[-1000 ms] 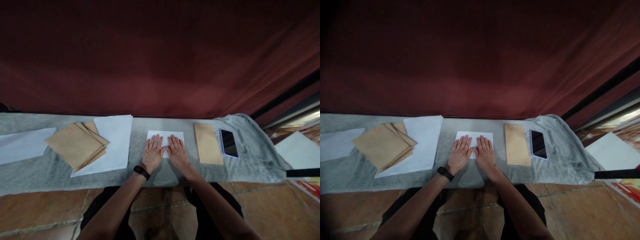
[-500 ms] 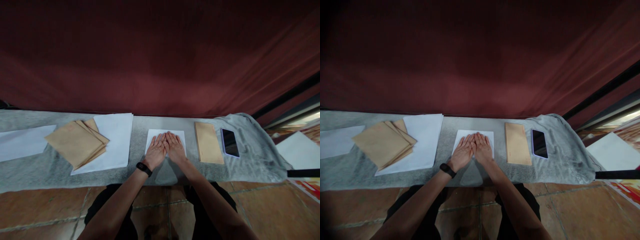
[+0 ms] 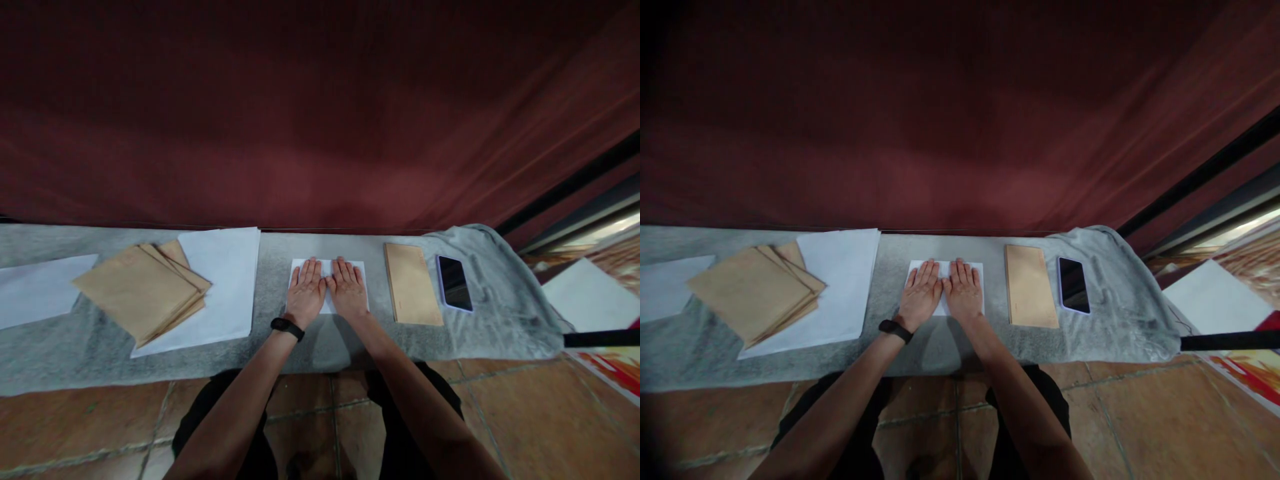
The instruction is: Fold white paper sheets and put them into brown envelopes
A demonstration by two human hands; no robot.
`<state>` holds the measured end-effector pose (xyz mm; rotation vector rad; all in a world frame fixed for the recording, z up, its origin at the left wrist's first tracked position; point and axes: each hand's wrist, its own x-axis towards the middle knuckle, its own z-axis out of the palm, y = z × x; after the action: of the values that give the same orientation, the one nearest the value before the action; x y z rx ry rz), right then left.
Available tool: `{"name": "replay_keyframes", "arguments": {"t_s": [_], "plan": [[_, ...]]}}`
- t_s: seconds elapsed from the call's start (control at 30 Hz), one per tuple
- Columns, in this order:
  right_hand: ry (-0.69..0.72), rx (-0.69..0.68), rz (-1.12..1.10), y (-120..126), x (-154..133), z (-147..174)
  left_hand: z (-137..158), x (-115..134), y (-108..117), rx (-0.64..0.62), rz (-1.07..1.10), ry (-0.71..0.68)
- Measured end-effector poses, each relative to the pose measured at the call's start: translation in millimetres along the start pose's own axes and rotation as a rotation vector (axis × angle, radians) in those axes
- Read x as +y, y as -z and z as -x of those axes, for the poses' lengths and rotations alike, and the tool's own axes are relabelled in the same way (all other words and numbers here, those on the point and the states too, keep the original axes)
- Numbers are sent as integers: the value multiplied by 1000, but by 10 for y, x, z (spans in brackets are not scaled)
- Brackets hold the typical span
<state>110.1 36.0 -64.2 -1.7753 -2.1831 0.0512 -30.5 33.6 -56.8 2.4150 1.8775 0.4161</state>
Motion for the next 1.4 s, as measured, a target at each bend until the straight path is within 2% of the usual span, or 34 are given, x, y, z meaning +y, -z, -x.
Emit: {"name": "replay_keyframes", "arguments": {"t_s": [0.37,0.87,1.0,1.13,1.3,1.4], "plan": [[-37,53,29,9,153,59,3,-109,-3,55,-19,114],[-86,21,45,113,358,186,97,-350,72,63,-80,153],[-105,50,34,119,383,209,129,-395,104,84,-68,179],[-62,81,-16,126,215,259,187,-278,135,120,-41,176],[114,-6,-125,112,-178,404,332,23,114,8,-5,-74],[110,-37,-141,106,-260,470,392,87,89,-34,-8,-100]]}}
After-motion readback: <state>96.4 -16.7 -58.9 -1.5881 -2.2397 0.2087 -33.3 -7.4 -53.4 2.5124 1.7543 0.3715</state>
